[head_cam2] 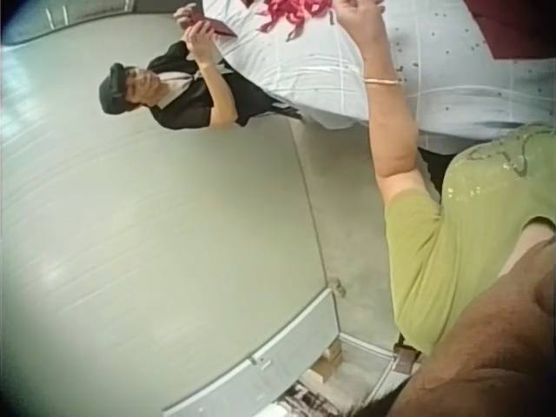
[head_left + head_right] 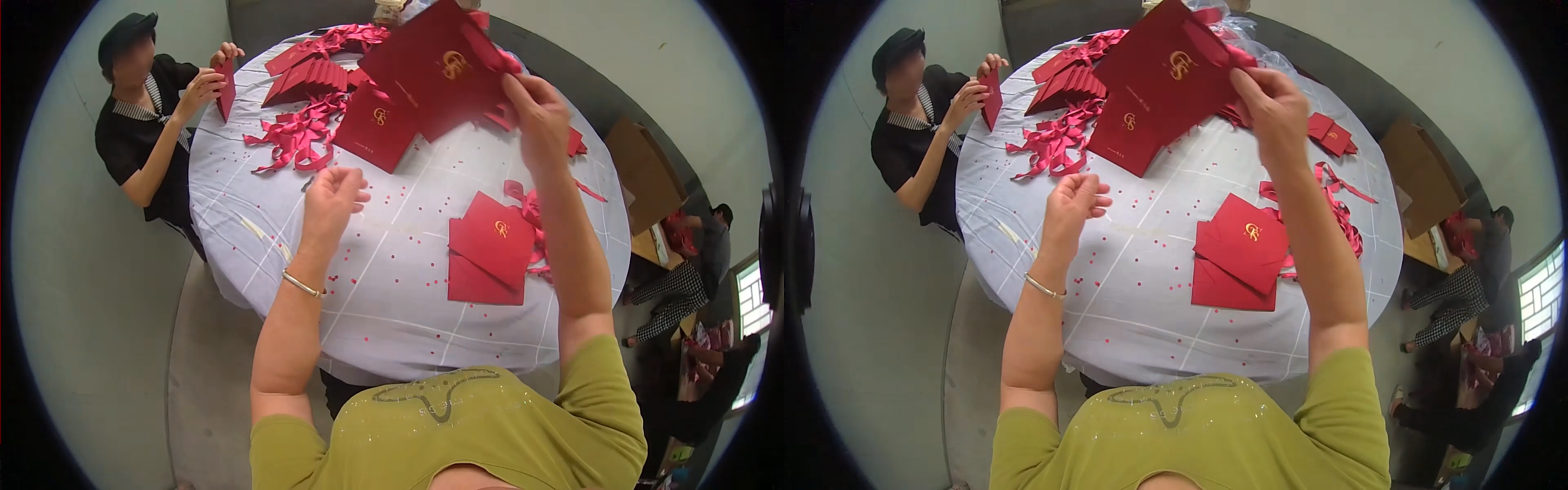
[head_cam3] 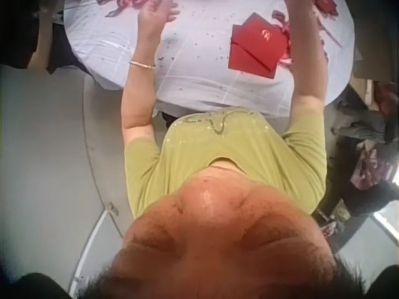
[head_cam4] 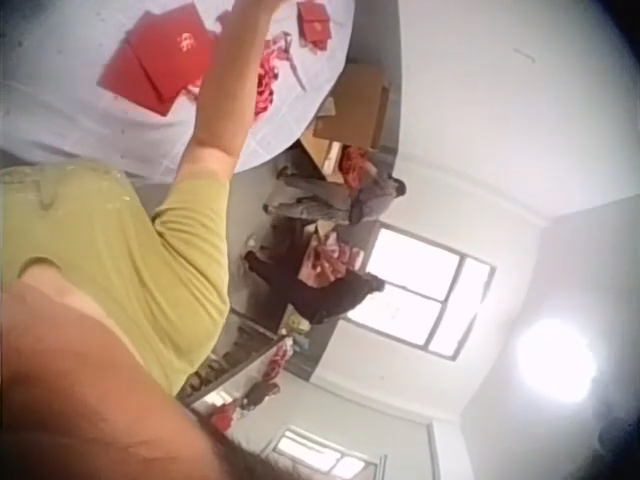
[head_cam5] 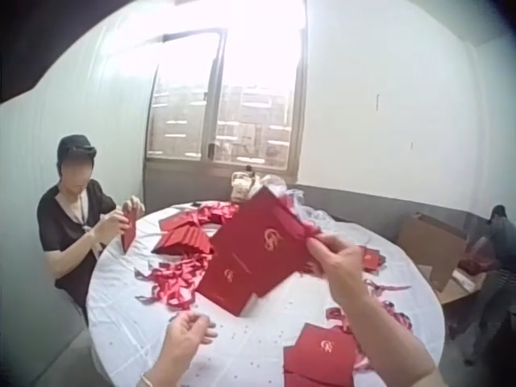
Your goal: The person attaches ribbon handles to small paper gift bags by threading the ribbons through slits by hand.
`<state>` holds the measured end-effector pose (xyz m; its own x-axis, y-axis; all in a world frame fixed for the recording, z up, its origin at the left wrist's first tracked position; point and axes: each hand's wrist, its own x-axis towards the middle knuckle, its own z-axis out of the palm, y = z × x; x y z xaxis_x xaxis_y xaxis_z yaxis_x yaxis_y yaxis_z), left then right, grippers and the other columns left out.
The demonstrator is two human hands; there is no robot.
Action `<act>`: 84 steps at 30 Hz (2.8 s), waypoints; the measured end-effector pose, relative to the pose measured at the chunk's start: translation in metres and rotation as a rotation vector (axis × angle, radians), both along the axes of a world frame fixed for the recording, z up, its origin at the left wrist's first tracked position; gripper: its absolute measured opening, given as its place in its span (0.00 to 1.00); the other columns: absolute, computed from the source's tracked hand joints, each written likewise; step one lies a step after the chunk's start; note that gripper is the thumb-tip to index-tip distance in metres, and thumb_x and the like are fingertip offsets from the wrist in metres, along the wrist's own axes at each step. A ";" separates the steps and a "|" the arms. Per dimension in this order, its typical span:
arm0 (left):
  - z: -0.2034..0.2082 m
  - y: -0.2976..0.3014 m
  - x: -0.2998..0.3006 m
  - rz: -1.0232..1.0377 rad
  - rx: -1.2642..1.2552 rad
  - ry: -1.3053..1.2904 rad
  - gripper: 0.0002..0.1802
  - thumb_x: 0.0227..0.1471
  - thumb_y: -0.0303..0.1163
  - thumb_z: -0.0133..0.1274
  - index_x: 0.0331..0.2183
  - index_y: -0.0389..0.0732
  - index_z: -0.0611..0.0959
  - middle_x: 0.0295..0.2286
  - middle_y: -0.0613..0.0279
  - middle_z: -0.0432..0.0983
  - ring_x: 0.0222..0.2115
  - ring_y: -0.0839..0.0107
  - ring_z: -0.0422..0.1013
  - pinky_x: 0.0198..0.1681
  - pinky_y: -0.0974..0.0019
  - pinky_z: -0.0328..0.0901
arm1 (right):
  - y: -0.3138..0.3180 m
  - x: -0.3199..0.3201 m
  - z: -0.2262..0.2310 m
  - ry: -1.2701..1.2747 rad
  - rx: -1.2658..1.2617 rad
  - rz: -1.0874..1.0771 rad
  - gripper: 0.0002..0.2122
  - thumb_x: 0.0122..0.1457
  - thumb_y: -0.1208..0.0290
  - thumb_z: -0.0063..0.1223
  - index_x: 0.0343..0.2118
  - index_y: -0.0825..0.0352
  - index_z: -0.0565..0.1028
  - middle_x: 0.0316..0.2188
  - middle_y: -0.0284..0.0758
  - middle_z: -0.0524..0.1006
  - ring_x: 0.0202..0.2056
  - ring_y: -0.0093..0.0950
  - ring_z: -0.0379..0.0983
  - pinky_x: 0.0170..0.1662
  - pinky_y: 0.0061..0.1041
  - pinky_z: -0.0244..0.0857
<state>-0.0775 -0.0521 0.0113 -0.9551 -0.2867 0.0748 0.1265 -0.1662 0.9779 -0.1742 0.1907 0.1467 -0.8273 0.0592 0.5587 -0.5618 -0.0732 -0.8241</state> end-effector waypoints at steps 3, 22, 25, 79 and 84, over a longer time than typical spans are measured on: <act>-0.005 0.006 0.000 -0.080 -0.088 -0.081 0.14 0.58 0.36 0.54 0.39 0.35 0.75 0.31 0.59 0.78 0.27 0.76 0.76 0.29 0.75 0.69 | -0.037 -0.056 -0.036 -0.036 0.079 0.049 0.07 0.53 0.71 0.63 0.31 0.70 0.79 0.21 0.31 0.78 0.19 0.17 0.72 0.22 0.16 0.64; -0.007 0.013 0.006 -0.223 -0.307 -0.116 0.11 0.58 0.30 0.52 0.40 0.32 0.76 0.30 0.58 0.78 0.25 0.77 0.74 0.27 0.76 0.68 | 0.032 0.017 -0.124 -0.256 0.388 0.259 0.09 0.52 0.73 0.61 0.33 0.72 0.78 0.24 0.32 0.78 0.26 0.18 0.74 0.31 0.20 0.69; -0.008 0.023 0.009 -0.274 -0.375 -0.113 0.09 0.56 0.29 0.54 0.36 0.32 0.76 0.27 0.61 0.77 0.24 0.77 0.73 0.28 0.75 0.68 | 0.082 0.052 -0.118 -0.252 0.520 0.121 0.07 0.53 0.74 0.59 0.32 0.73 0.78 0.26 0.35 0.80 0.28 0.19 0.75 0.32 0.20 0.69; 0.054 0.115 -0.019 -0.996 -0.933 -0.199 0.09 0.45 0.26 0.64 0.25 0.34 0.79 0.18 0.66 0.73 0.21 0.81 0.66 0.23 0.70 0.63 | 0.177 0.056 -0.152 0.313 1.110 -0.478 0.10 0.44 0.68 0.65 0.28 0.65 0.77 0.32 0.35 0.77 0.43 0.36 0.71 0.49 0.37 0.62; 0.040 0.100 -0.012 -1.038 -1.034 -0.089 0.13 0.45 0.31 0.64 0.28 0.34 0.78 0.20 0.58 0.76 0.20 0.72 0.69 0.26 0.65 0.65 | 0.177 0.057 -0.149 0.354 1.076 -0.519 0.06 0.46 0.72 0.62 0.24 0.64 0.74 0.28 0.35 0.74 0.37 0.36 0.70 0.44 0.36 0.63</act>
